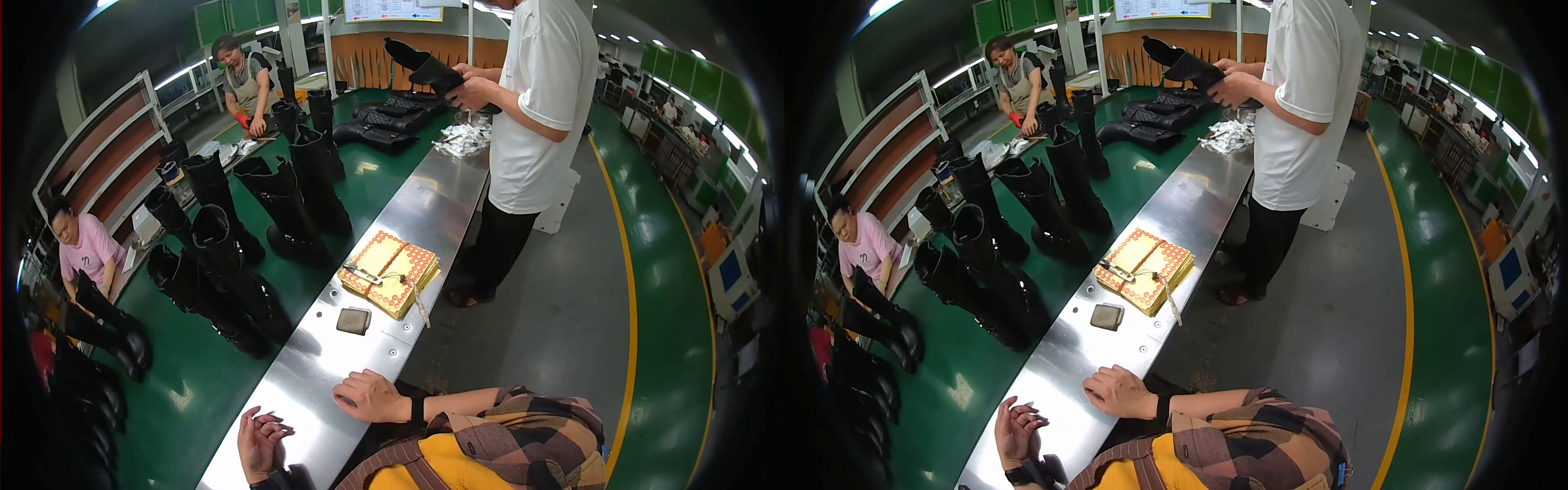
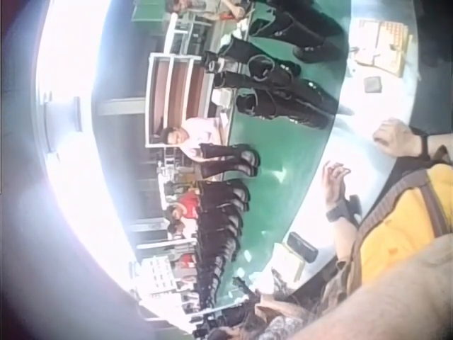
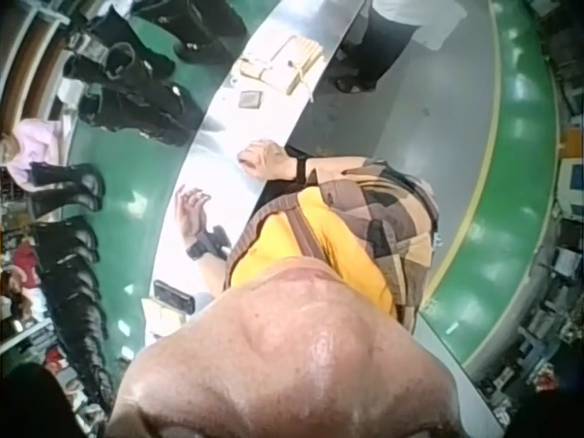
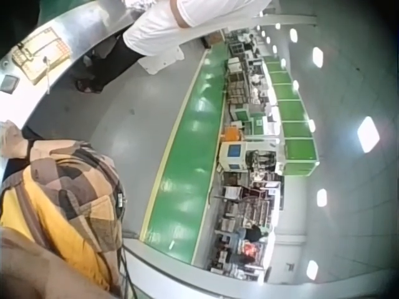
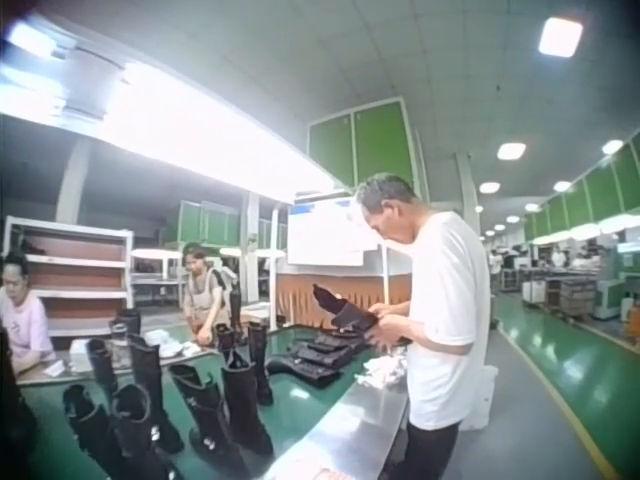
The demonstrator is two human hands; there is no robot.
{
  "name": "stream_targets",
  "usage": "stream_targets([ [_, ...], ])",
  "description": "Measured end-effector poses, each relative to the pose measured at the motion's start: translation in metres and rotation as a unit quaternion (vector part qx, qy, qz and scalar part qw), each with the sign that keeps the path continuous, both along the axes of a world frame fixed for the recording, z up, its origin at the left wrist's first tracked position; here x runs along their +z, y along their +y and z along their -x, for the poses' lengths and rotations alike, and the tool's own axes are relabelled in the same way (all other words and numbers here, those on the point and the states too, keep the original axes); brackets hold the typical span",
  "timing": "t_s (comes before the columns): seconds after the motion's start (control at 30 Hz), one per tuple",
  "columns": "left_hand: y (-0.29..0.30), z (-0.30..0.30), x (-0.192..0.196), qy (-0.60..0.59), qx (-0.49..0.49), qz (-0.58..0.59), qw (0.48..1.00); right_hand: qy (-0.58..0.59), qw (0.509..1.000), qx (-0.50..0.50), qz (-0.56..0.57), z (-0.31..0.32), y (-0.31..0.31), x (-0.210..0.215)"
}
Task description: Inspecting and aligning pairs of black quilted boots on a factory assembly line.
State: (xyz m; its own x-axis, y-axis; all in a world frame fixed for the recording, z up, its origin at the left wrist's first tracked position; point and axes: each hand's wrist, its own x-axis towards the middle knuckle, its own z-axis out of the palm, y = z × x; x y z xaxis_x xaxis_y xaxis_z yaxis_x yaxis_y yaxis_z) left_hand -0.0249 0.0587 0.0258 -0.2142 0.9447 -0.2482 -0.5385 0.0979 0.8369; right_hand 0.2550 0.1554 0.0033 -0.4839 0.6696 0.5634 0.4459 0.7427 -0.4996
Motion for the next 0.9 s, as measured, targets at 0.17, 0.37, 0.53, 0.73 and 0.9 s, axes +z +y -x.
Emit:
stream_targets([
  [0.17,0.0,-0.001,-0.001,-0.005,-0.005,-0.009,1.0,0.004,1.0,-0.001,-0.002,0.0,-0.001,0.0],
  [0.37,0.001,-0.001,-0.003,0.003,0.01,-0.003,1.0,0.0,1.0,0.001,0.002,0.0,0.0,0.0],
  [0.53,0.001,-0.002,-0.001,0.003,0.005,0.008,1.0,0.006,1.0,-0.004,0.0,-0.001,-0.001,0.005],
  [0.73,0.002,0.005,-0.003,0.026,0.023,0.068,0.997,0.006,1.0,0.017,0.004,-0.002,0.002,0.002],
  [0.9,-0.002,0.003,0.011,0.026,-0.054,0.026,0.998,-0.022,0.999,0.021,0.027,0.006,0.0,0.006],
])
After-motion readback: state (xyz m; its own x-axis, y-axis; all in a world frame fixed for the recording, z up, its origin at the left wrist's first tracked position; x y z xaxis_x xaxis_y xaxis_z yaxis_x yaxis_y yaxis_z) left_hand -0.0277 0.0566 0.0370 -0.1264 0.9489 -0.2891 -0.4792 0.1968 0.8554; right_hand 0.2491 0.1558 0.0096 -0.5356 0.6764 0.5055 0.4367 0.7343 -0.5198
